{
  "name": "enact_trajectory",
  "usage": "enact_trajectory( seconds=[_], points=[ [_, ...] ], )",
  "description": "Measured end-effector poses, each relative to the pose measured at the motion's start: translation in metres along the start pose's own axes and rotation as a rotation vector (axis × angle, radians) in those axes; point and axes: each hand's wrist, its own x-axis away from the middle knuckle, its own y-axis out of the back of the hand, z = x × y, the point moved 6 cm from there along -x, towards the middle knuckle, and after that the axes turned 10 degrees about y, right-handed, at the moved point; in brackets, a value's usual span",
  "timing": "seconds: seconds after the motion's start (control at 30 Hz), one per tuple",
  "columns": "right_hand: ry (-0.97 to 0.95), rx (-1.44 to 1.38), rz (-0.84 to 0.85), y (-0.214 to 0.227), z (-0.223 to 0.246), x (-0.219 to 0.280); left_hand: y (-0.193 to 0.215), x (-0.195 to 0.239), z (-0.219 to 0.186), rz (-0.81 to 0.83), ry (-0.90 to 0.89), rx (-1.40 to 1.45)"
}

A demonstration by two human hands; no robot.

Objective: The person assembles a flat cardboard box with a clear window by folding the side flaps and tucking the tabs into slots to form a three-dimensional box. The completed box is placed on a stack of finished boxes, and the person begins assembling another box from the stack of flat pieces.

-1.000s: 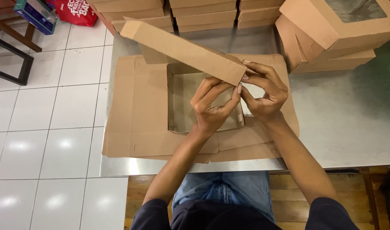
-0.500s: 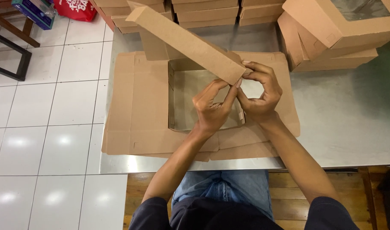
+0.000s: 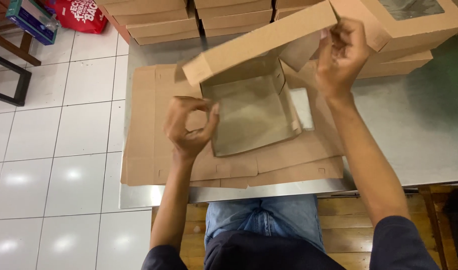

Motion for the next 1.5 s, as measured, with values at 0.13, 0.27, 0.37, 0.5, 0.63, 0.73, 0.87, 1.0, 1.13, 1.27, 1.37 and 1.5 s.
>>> enact_trajectory(
  seconds=[0.13,0.27,0.37,0.5,0.63,0.73,0.87,1.0,1.13,1.27,1.37,1.5],
  points=[
    [0.040,-0.193,0.051,-0.017,0.007,-0.022,0.012,0.000,0.033,-0.084,0.019,-0.095],
    [0.042,-0.273,0.090,-0.031,0.003,-0.024,0.010,-0.009,0.023,-0.038,-0.035,0.007],
    [-0.034,-0.271,0.095,-0.039,0.003,-0.024,0.004,-0.004,0.016,-0.011,-0.071,0.039],
    [-0.198,-0.041,0.375,-0.049,0.016,-0.030,-0.002,0.000,0.009,-0.096,-0.110,0.016],
    [-0.401,0.572,0.985,-0.033,0.007,-0.013,-0.011,0.003,0.000,-0.156,-0.142,-0.061],
    [-0.534,0.217,1.134,-0.039,0.068,-0.021,-0.022,0.003,-0.006,-0.170,-0.139,-0.125],
    [-0.343,-0.325,1.043,-0.044,0.102,0.000,-0.034,0.005,-0.018,-0.143,-0.126,-0.143],
    [-0.504,-0.445,0.622,-0.031,0.103,0.000,-0.048,0.005,-0.029,-0.061,-0.109,-0.190],
    [-0.453,-0.494,0.406,-0.023,0.085,-0.003,-0.056,-0.002,-0.037,0.028,-0.085,-0.195],
    [-0.341,-0.323,0.279,-0.010,0.066,0.018,-0.066,-0.005,-0.046,0.064,-0.112,-0.159],
    [-0.352,-0.405,0.185,-0.007,0.058,0.028,-0.070,-0.011,-0.049,-0.026,-0.047,-0.019],
    [-0.301,-0.465,0.171,-0.009,0.062,0.037,-0.078,-0.007,-0.052,0.020,0.088,0.132]
  ],
)
